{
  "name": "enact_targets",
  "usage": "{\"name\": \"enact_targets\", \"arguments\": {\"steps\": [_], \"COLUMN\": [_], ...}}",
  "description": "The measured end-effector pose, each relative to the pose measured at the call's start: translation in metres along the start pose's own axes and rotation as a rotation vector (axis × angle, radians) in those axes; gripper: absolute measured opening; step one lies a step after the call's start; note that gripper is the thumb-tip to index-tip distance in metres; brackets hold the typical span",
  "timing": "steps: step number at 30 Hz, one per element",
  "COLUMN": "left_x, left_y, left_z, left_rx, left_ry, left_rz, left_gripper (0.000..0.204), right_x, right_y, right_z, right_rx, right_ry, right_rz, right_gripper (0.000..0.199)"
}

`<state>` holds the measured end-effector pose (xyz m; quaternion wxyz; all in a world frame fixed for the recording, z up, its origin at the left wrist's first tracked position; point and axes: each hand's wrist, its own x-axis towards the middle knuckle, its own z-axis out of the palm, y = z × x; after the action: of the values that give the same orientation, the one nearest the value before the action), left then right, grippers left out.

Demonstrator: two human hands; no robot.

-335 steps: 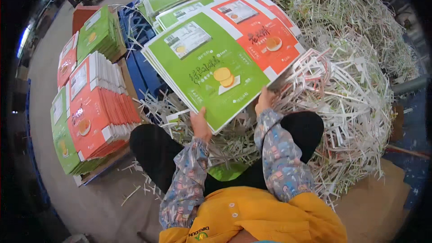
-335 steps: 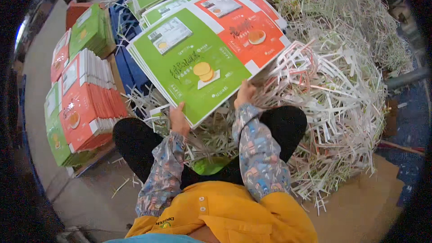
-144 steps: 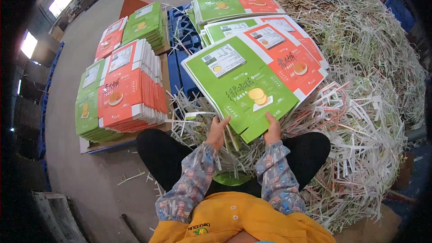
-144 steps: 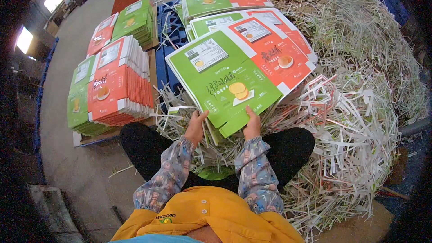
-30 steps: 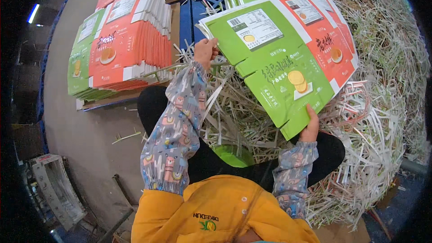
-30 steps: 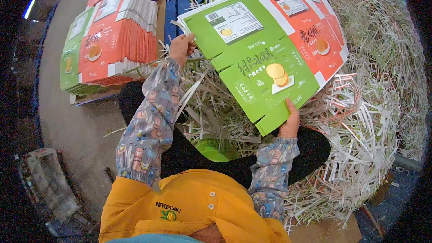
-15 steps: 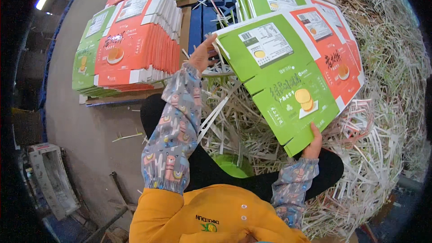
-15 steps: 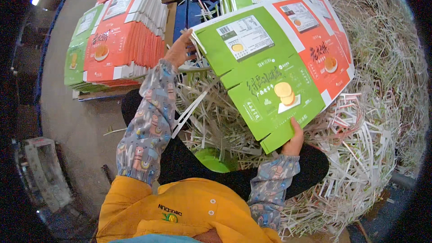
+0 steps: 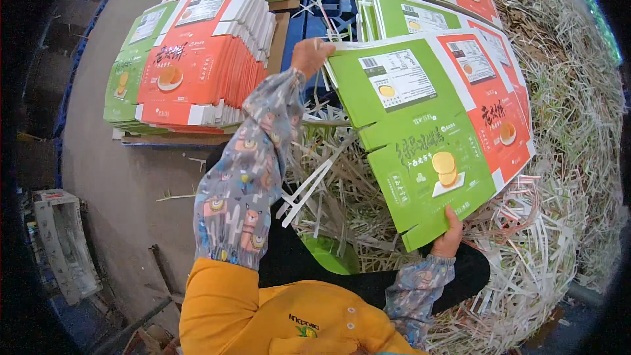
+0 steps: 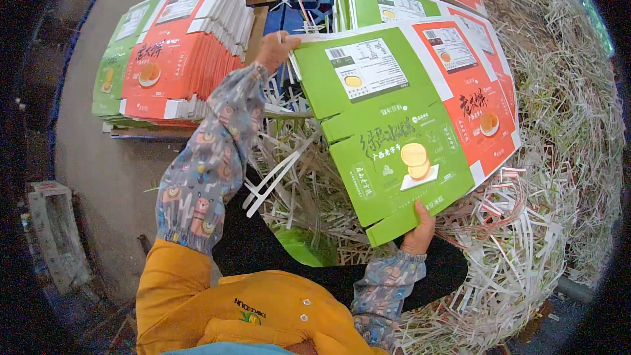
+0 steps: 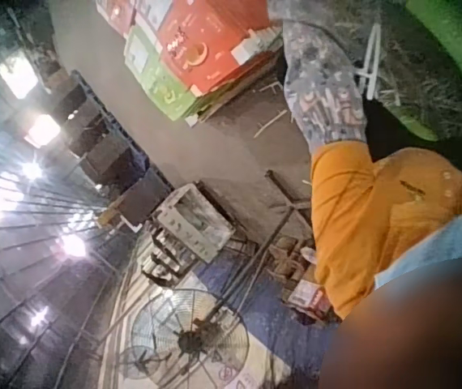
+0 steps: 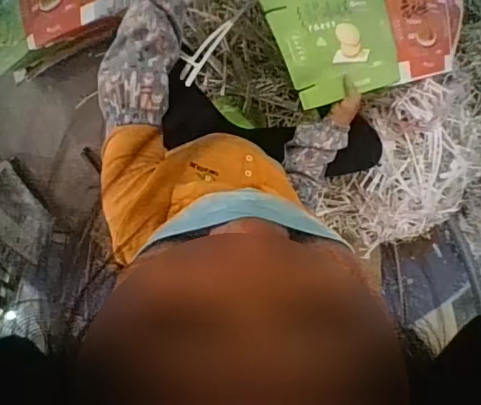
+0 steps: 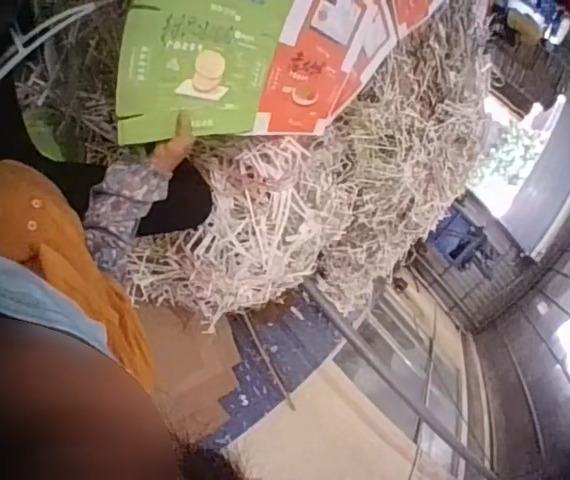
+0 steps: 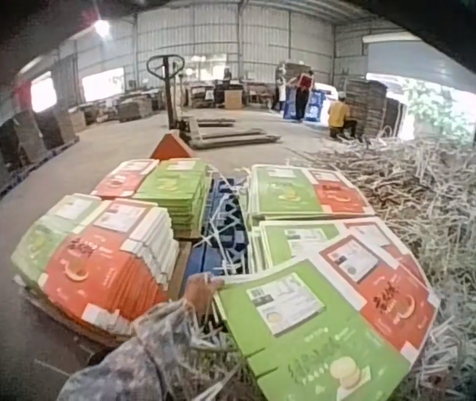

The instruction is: Sorting and stacking unfolded cardboard product boxes in a warehouse or factory setting.

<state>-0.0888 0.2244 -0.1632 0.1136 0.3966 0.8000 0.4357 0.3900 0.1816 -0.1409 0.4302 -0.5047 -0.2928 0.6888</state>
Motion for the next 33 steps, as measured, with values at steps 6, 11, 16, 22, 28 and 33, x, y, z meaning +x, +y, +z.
{"name": "enact_targets", "arguments": {"steps": [6,11,16,22,28,33], "left_x": [0.087,0.094,-0.015,-0.203,-0.258,-0.255], "left_y": [-0.041,0.009,0.088,0.109,0.097,0.098], "left_z": [-0.075,-0.033,-0.081,-0.043,0.018,0.003], "left_rx": [0.406,0.667,0.532,-0.783,-1.321,-1.181], "left_ry": [0.203,0.299,0.422,-0.071,-0.285,-0.27], "left_rz": [0.23,0.182,0.56,-0.243,-0.926,-0.86], "left_gripper": [0.028,0.041,0.079,0.04,0.03,0.032], "right_x": [-0.01,-0.002,-0.016,-0.043,-0.038,-0.012], "right_y": [-0.02,0.0,-0.008,0.0,0.071,0.052], "right_z": [0.006,-0.01,0.02,0.066,0.064,0.037], "right_rx": [0.278,0.228,0.296,0.309,-0.013,-0.263], "right_ry": [-0.117,-0.066,-0.093,-0.031,-0.23,0.304], "right_rz": [0.209,0.211,0.189,0.086,0.054,-0.335], "right_gripper": [0.036,0.038,0.04,0.037,0.027,0.024]}}
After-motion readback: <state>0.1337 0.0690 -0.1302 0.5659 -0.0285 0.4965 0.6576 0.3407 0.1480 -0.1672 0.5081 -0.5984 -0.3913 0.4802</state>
